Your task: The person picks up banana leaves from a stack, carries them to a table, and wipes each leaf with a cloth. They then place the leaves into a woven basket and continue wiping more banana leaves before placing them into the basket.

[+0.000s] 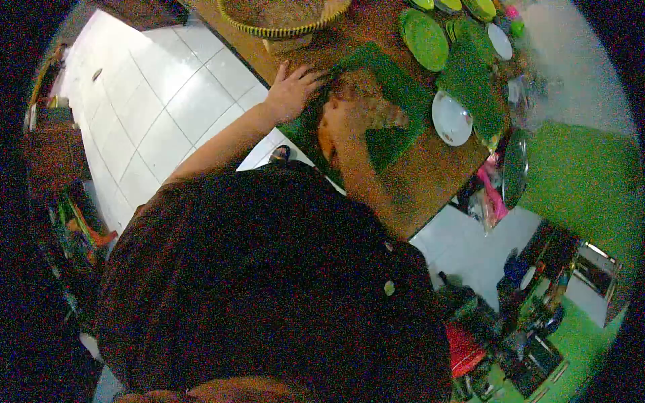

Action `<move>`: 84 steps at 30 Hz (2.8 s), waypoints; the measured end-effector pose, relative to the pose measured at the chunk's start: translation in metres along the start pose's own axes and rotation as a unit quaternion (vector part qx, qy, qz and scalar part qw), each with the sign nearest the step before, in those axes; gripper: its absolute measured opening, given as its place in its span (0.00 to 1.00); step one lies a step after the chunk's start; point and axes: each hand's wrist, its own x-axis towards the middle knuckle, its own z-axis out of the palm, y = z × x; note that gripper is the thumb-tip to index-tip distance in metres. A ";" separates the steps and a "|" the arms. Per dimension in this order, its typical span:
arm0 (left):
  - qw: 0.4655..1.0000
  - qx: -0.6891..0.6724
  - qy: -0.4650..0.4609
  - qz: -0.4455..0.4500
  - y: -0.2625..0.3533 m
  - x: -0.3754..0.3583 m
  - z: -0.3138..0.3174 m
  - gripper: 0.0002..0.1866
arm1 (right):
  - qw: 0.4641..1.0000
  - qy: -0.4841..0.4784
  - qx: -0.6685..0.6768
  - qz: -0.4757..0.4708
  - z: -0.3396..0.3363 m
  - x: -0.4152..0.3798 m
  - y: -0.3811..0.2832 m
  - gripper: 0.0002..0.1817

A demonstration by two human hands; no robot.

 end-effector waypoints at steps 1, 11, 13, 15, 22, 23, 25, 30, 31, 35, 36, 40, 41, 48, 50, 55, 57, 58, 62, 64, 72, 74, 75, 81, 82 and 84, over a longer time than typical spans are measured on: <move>1.000 -0.002 -0.004 0.010 0.000 -0.002 0.002 0.21 | 0.999 -0.016 -0.040 0.030 0.000 -0.005 0.009 0.22; 0.993 0.018 0.037 0.114 -0.027 0.018 0.000 0.23 | 0.933 -0.034 0.262 0.246 -0.070 -0.018 0.000 0.20; 0.988 0.044 0.017 0.147 -0.032 0.023 -0.002 0.23 | 0.978 -0.053 0.147 0.136 -0.025 -0.007 -0.026 0.16; 0.988 0.012 0.020 0.150 -0.037 0.030 0.005 0.21 | 0.997 0.021 0.078 0.013 -0.016 -0.013 -0.066 0.16; 0.979 -0.101 0.089 0.152 -0.039 0.028 0.000 0.16 | 0.977 0.008 0.026 0.213 -0.035 -0.082 0.030 0.12; 0.978 -0.105 0.090 0.154 -0.039 0.028 -0.001 0.16 | 0.967 0.026 0.063 0.247 -0.048 -0.090 0.037 0.11; 0.977 -0.114 0.093 0.152 -0.039 0.028 0.003 0.16 | 0.954 0.043 0.097 0.280 -0.054 -0.096 0.053 0.10; 0.977 -0.154 0.072 0.130 -0.040 0.025 0.001 0.15 | 0.967 0.010 0.190 0.171 -0.051 -0.050 0.004 0.10; 0.976 -0.151 0.076 0.141 -0.042 0.026 0.002 0.15 | 0.962 -0.027 0.231 0.142 -0.042 -0.040 -0.019 0.10; 0.977 -0.152 0.064 0.137 -0.040 0.029 0.001 0.15 | 0.992 -0.041 0.103 0.051 -0.028 -0.040 -0.054 0.11; 0.978 -0.151 0.061 0.131 -0.041 0.026 0.001 0.15 | 0.993 -0.039 0.087 0.067 -0.027 -0.051 -0.040 0.11; 0.973 -0.171 0.078 0.136 -0.043 0.030 0.003 0.15 | 0.984 -0.058 0.096 0.140 -0.044 -0.103 0.028 0.12; 0.972 -0.175 0.073 0.136 -0.042 0.030 0.005 0.15 | 0.977 -0.059 0.107 0.174 -0.055 -0.112 0.039 0.12; 0.978 -0.130 -0.155 0.059 -0.042 0.026 -0.038 0.10 | 0.988 -0.029 0.096 0.113 -0.070 -0.061 0.013 0.23; 0.982 -0.135 0.085 0.104 -0.038 0.030 0.028 0.12 | 0.999 -0.003 0.036 -0.027 -0.021 -0.037 -0.002 0.26; 0.986 -0.124 0.017 0.106 -0.040 0.026 0.003 0.16 | 0.984 -0.022 0.162 -0.073 -0.011 -0.042 -0.031 0.26; 0.975 -0.169 0.068 0.123 -0.040 0.029 0.008 0.16 | 0.984 -0.104 0.129 0.068 0.002 -0.055 0.014 0.27; 0.972 -0.206 0.040 0.109 -0.038 0.031 0.014 0.16 | 0.984 -0.101 0.128 0.068 0.010 -0.055 0.041 0.27; 0.963 -0.245 0.029 0.108 -0.033 0.028 0.015 0.16 | 0.978 0.079 0.017 -0.193 0.019 -0.074 0.066 0.30; 0.979 -0.129 0.100 0.124 -0.032 0.022 -0.001 0.17 | 0.973 -0.059 0.222 0.026 -0.002 -0.075 0.026 0.31; 0.985 -0.147 -0.045 0.079 -0.035 0.030 -0.034 0.14 | 0.966 -0.157 0.148 0.140 -0.038 -0.066 -0.010 0.28; 0.985 -0.134 0.016 0.103 -0.037 0.030 -0.005 0.17 | 0.967 -0.084 0.100 0.216 -0.046 -0.084 0.022 0.24; 0.981 -0.148 0.015 0.121 -0.034 0.030 -0.003 0.17 | 0.965 -0.082 0.086 0.235 -0.047 -0.096 0.045 0.24; 0.985 -0.097 0.038 0.134 -0.039 0.032 0.003 0.19 | 0.938 0.074 0.202 0.270 -0.065 -0.079 0.068 0.16; 0.986 -0.099 0.028 0.130 -0.039 0.032 0.001 0.19 | 0.948 0.087 0.178 0.248 -0.069 -0.058 0.042 0.13; 0.986 -0.100 0.015 0.136 -0.039 0.031 -0.001 0.19 | 0.956 0.094 0.225 0.162 -0.033 -0.032 0.006 0.16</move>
